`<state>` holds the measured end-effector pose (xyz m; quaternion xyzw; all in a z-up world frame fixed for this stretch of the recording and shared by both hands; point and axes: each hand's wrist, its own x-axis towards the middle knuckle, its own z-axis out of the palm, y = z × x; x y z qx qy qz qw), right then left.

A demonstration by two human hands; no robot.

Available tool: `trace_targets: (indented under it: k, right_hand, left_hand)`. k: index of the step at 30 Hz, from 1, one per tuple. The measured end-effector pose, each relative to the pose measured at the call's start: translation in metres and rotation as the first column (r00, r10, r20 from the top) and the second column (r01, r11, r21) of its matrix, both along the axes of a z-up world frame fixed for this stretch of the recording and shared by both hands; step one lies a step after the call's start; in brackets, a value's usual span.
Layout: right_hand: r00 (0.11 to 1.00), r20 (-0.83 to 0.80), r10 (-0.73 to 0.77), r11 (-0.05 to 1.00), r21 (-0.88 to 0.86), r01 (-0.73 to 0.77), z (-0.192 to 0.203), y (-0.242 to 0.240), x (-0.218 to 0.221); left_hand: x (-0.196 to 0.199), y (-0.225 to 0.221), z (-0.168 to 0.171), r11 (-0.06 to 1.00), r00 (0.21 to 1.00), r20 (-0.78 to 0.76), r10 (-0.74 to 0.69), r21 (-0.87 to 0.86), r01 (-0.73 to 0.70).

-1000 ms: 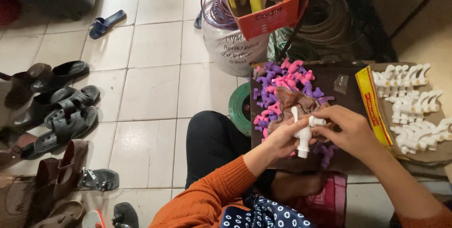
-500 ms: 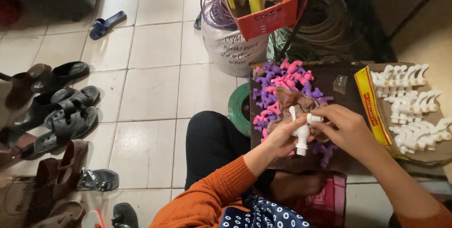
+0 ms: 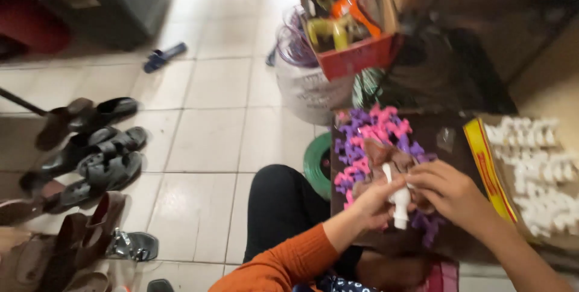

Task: Assembling plastic water taps by manually fitting various internal components into the tap bodies.

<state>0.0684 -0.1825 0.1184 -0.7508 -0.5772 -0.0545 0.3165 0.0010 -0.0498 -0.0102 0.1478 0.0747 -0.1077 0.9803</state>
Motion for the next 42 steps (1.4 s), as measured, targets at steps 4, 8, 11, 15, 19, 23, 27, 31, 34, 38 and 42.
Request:
trace_targets:
  k: [4, 8, 11, 15, 19, 23, 27, 31, 34, 38, 42]
  right_hand:
    - [0.996, -0.083, -0.017, 1.000, -0.018, 0.015, 0.007, 0.008, 0.000]
    - [0.983, -0.004, -0.186, 0.982, -0.046, 0.186, 0.001, 0.007, -0.003]
    - [0.984, -0.023, -0.176, 0.982, -0.076, 0.174, 0.008, 0.006, -0.004]
    - [0.990, 0.006, -0.142, 0.988, -0.067, 0.142, 0.008, 0.006, -0.004]
    - [0.961, 0.114, -0.250, 0.957, -0.123, 0.264, 0.007, 0.006, -0.004]
    - [0.989, 0.005, -0.146, 0.983, -0.115, 0.146, 0.011, 0.005, -0.006]
    - [0.971, 0.028, -0.237, 0.964, -0.118, 0.238, 0.008, 0.009, -0.010]
    - [0.989, 0.012, -0.144, 0.982, -0.123, 0.145, 0.009, 0.011, -0.008]
    - [0.938, 0.347, 0.007, 0.991, -0.131, 0.041, 0.003, 0.008, -0.002]
    - [0.921, 0.390, 0.018, 0.999, -0.048, 0.001, 0.007, 0.015, -0.007]
    - [0.925, -0.065, -0.375, 0.913, -0.198, 0.356, -0.025, 0.006, -0.006]
  left_hand:
    - [0.001, 0.011, 0.018, 1.000, 1.000, 0.021, 0.000, 0.013, -0.001]
    - [-0.003, 0.010, 0.028, 0.999, 0.989, 0.145, 0.028, 0.013, -0.030]
    - [-0.002, 0.010, 0.024, 1.000, 0.996, 0.083, 0.028, 0.012, -0.029]
    - [-0.004, 0.008, 0.026, 0.999, 0.990, 0.134, 0.043, 0.013, -0.045]
    - [0.000, 0.009, 0.024, 0.999, 0.994, 0.100, 0.041, 0.032, -0.044]
    - [-0.003, 0.007, 0.025, 1.000, 0.997, 0.082, 0.016, 0.001, -0.016]
    - [-0.006, 0.010, 0.037, 0.997, 0.989, 0.145, 0.033, 0.064, -0.042]
    - [0.002, 0.009, 0.011, 1.000, 0.997, 0.082, 0.007, -0.022, -0.005]
    - [0.003, 0.011, 0.007, 0.999, 0.996, -0.078, -0.049, -0.004, 0.048]
    - [-0.002, 0.012, 0.017, 0.999, 0.997, 0.075, -0.020, -0.036, 0.023]
    - [-0.010, 0.005, 0.044, 0.936, 0.954, 0.209, 0.215, 0.234, -0.262]
